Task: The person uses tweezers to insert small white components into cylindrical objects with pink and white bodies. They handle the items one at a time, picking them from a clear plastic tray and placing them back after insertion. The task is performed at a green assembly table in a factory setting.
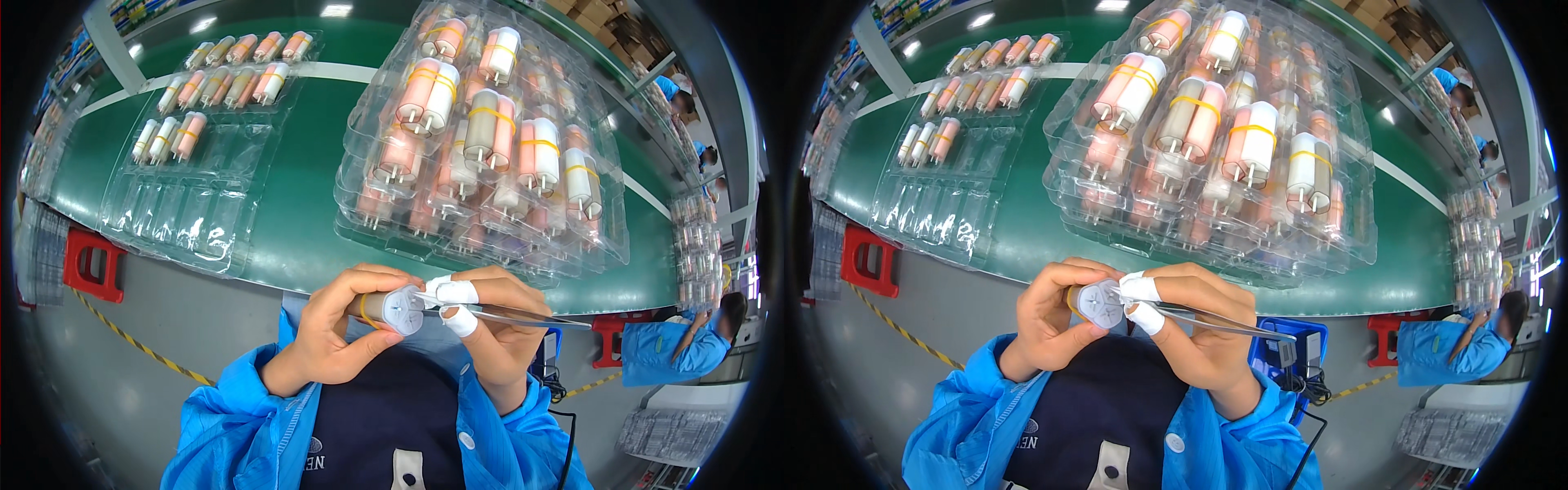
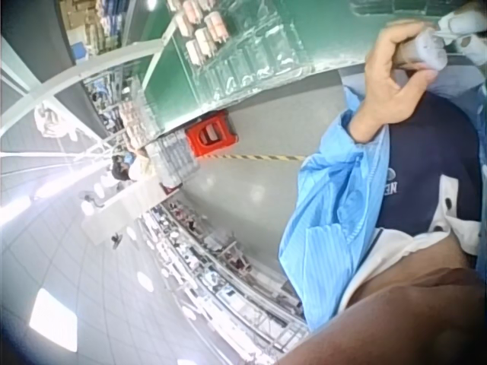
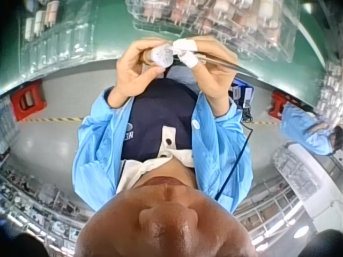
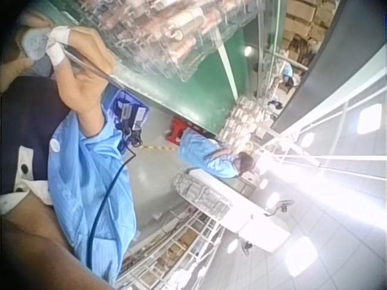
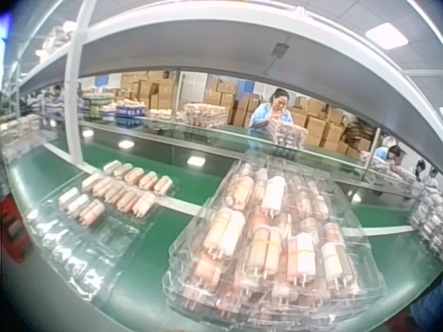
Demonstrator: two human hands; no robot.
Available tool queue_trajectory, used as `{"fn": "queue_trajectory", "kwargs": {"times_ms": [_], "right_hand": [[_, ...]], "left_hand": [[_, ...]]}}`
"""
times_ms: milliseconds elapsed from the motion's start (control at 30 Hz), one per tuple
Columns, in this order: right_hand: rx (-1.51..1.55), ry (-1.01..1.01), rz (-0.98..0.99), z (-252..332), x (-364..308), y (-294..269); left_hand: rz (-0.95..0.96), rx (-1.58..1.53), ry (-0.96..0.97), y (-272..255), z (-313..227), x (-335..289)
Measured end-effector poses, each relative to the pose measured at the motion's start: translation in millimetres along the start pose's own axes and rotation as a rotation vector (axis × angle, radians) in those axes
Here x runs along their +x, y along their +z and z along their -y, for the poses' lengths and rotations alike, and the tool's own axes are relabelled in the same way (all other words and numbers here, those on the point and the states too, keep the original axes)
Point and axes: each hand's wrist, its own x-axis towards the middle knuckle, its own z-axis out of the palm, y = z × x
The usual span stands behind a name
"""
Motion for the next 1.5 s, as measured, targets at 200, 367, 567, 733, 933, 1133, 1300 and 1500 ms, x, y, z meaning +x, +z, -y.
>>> {"fn": "queue_trajectory", "kwargs": {"times_ms": [200, 367, 567, 733, 933, 1133, 1300, 1500], "right_hand": [[-0.03, -0.013, 0.016, -1, 1, -1], [-0.035, -0.019, 0.007, 0, 0, -1], [-0.112, -0.057, 0.013, 0, 3, 1], [-0.156, -0.062, 0.056, 3, 6, 0], [-0.016, -0.021, 0.071, 2, 8, -4], [-0.059, -0.073, 0.036, 0, 4, -2], [-0.137, -0.048, 0.098, 6, 10, -2], [-0.204, -0.012, 0.193, 11, 14, -7]], "left_hand": [[-0.003, 0.007, 0.01, 0, 3, -1], [-0.004, 0.014, 0.035, 0, 4, -2], [-0.032, 0.065, 0.026, 2, 6, -4], [-0.015, 0.207, 0.083, -1, 9, -4], [0.015, 0.284, 0.128, -2, 2, -2], [-0.046, 0.201, 0.107, 1, 2, -1], [-0.021, 0.355, 0.186, -1, 3, 1], [0.041, 0.534, 0.27, -2, 2, 4]]}}
